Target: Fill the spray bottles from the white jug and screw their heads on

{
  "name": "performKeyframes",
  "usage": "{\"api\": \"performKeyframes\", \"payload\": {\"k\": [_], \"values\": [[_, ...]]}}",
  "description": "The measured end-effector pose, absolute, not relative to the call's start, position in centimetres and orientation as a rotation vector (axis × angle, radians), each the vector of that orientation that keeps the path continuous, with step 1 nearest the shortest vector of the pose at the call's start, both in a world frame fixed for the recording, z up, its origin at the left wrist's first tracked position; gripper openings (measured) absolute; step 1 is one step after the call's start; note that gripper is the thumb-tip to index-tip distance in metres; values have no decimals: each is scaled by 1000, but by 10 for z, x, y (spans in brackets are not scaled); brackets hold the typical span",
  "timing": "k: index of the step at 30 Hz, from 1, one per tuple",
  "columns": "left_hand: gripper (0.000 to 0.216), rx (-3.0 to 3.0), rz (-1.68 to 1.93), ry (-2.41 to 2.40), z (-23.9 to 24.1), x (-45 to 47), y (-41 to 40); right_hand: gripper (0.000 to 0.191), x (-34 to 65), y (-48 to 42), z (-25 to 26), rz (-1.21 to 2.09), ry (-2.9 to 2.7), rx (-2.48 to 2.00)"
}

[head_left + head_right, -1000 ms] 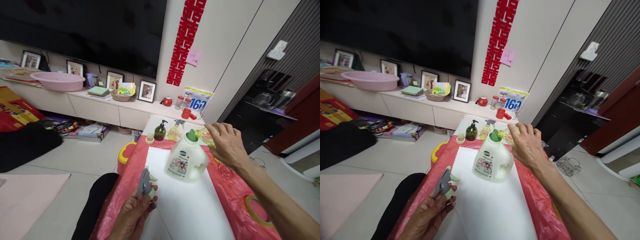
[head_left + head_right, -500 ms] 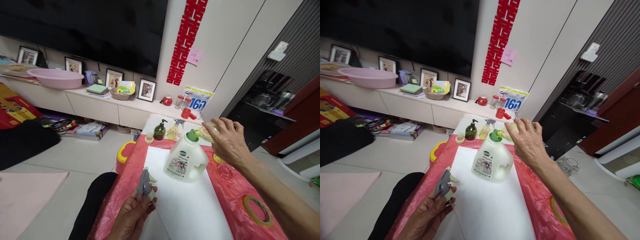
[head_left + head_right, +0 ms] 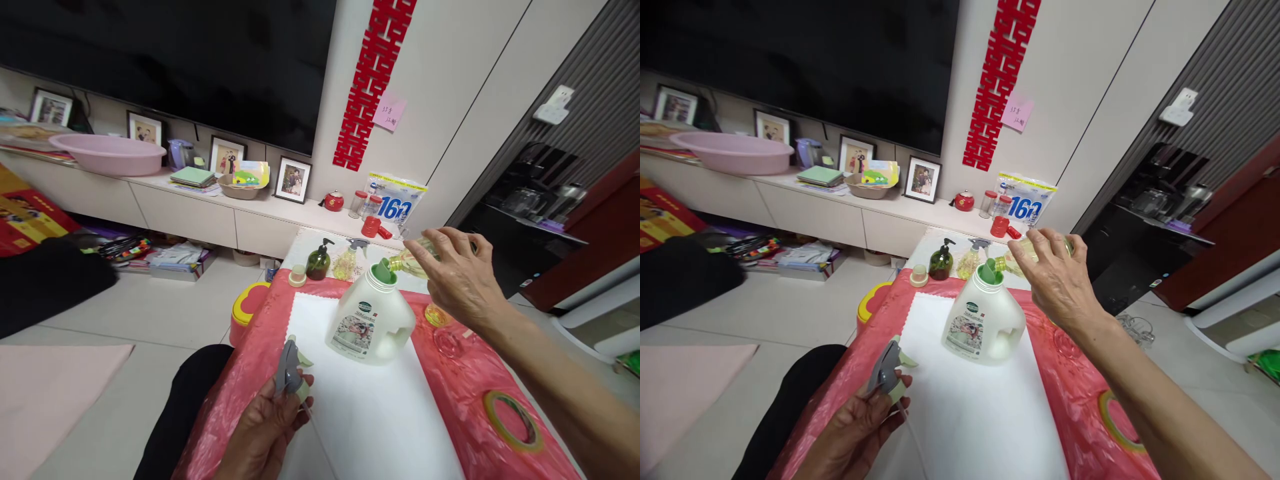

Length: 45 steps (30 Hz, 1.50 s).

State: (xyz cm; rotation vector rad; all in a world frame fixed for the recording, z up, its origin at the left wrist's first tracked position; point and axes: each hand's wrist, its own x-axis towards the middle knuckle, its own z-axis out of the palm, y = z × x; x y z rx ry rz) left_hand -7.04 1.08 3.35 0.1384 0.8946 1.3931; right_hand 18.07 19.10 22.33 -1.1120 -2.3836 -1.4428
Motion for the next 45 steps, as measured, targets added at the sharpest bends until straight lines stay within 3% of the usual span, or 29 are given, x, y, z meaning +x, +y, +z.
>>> {"api": "performKeyframes", "payload": {"k": [9,45], "values": [[50,149,1449,899,31,-64,10,64,180,191,227,-1493,-2389,-1046],[50,118,1387,905,29,-71,9,34,164,180,230,-1710,-2391,-896]]}}
